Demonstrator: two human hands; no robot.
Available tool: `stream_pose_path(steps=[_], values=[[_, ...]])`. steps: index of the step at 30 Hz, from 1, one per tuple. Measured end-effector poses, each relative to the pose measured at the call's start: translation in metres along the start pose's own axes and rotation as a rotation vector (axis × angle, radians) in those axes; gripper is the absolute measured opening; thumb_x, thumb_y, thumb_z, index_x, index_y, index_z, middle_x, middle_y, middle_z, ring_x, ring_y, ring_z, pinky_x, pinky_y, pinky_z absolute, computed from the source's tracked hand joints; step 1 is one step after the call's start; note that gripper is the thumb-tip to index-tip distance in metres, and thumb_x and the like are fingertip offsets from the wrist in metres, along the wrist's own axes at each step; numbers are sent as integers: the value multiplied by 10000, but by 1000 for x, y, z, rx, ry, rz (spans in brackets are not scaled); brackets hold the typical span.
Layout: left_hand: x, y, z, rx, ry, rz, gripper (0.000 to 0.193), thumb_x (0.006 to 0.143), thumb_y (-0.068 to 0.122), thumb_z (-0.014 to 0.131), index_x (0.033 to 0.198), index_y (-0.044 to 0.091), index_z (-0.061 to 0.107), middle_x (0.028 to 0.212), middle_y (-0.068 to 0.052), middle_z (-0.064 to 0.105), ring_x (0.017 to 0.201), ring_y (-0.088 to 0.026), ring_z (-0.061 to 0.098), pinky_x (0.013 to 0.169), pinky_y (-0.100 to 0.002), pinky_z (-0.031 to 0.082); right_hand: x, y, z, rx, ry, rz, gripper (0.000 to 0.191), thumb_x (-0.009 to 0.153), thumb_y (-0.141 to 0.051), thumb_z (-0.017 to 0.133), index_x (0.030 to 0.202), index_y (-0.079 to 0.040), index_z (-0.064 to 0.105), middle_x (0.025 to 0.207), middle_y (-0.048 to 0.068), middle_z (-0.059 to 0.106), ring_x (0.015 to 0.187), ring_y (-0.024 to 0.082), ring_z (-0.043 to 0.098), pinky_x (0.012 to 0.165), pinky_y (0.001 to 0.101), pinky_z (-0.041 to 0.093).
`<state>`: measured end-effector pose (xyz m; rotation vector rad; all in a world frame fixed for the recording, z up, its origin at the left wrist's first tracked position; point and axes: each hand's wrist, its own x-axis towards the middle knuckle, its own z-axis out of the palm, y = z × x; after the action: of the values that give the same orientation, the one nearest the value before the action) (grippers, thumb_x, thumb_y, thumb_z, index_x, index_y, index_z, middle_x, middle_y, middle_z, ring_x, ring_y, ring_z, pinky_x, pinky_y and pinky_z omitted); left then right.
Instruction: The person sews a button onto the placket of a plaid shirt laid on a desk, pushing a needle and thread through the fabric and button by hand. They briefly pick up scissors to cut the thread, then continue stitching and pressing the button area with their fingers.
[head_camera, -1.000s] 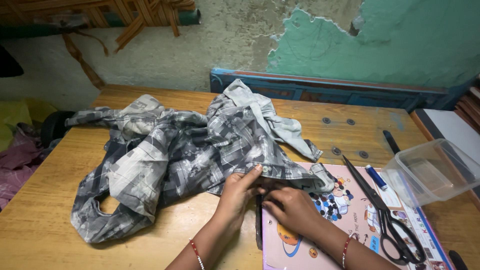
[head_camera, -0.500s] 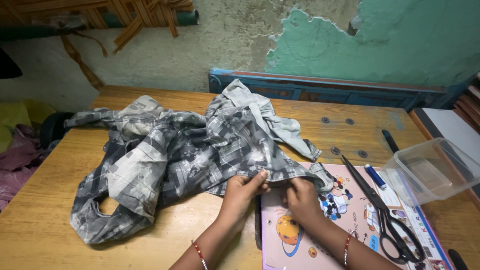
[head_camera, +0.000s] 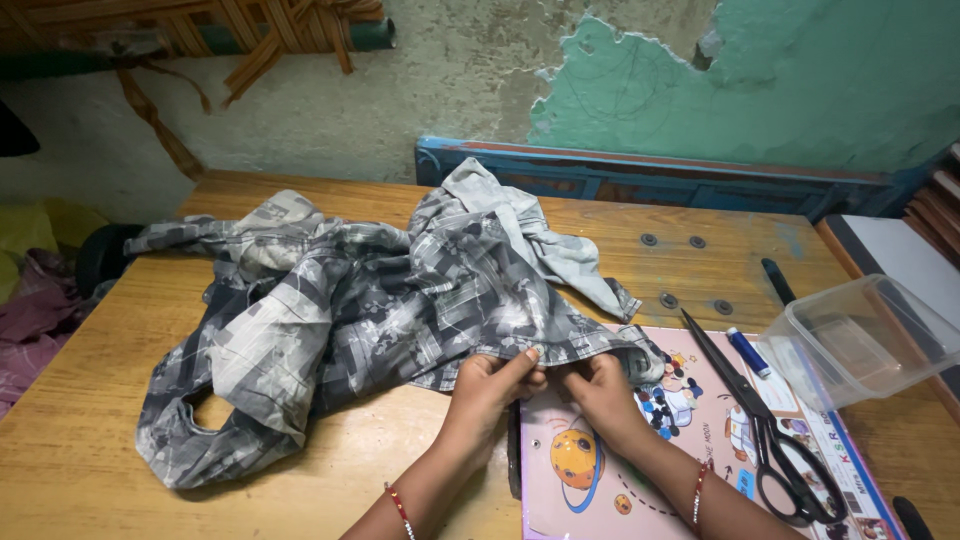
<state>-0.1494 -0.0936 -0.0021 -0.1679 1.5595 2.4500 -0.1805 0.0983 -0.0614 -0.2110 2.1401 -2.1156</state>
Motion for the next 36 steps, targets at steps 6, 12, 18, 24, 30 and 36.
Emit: stream_pose_path(steps=[6,12,18,24,30,36], values=[[1,0,1,30,29,13,254,925,225,737,866,-22,744,781,-64,743,670,-100,682,654,-232,521,-1,-8,1,-1,7,-39,145,882,12,632,976,27,742,815,-5,702,691,61,595,603,256,489],[1,1,2,20,39,19,241,923,217,728,881,-20,749,792,-61,742,668,-100,683,653,-238,528,-3,-14,2,27,32,-24,172,878,3,641,1007,19,753,851,-4,736,717,59,628,622,254,505],[4,0,1,26,48,17,239,930,210,723,882,-22,749,793,-62,742,670,-102,687,660,-237,542,-3,-14,1,44,48,-19,157,884,-3,655,1004,21,753,852,18,746,723,82,660,641,270,543],[4,-3,0,-3,26,26,222,929,203,727,886,-14,737,796,-57,734,663,-99,676,644,-241,541,-1,-9,0,59,22,-91,130,899,6,669,995,37,751,896,17,755,773,66,654,683,256,529],[4,-1,1,-34,7,-6,202,925,198,715,895,-1,731,792,-49,729,672,-105,682,652,-249,545,0,-9,-1,90,0,-96,135,907,7,659,1003,36,749,919,23,764,794,69,669,700,252,539],[0,2,1,-26,-8,-23,212,930,206,708,897,-2,726,791,-61,727,683,-111,686,645,-250,529,-1,-11,-1,89,1,-67,162,883,36,625,993,41,743,899,26,758,769,75,664,673,259,536]])
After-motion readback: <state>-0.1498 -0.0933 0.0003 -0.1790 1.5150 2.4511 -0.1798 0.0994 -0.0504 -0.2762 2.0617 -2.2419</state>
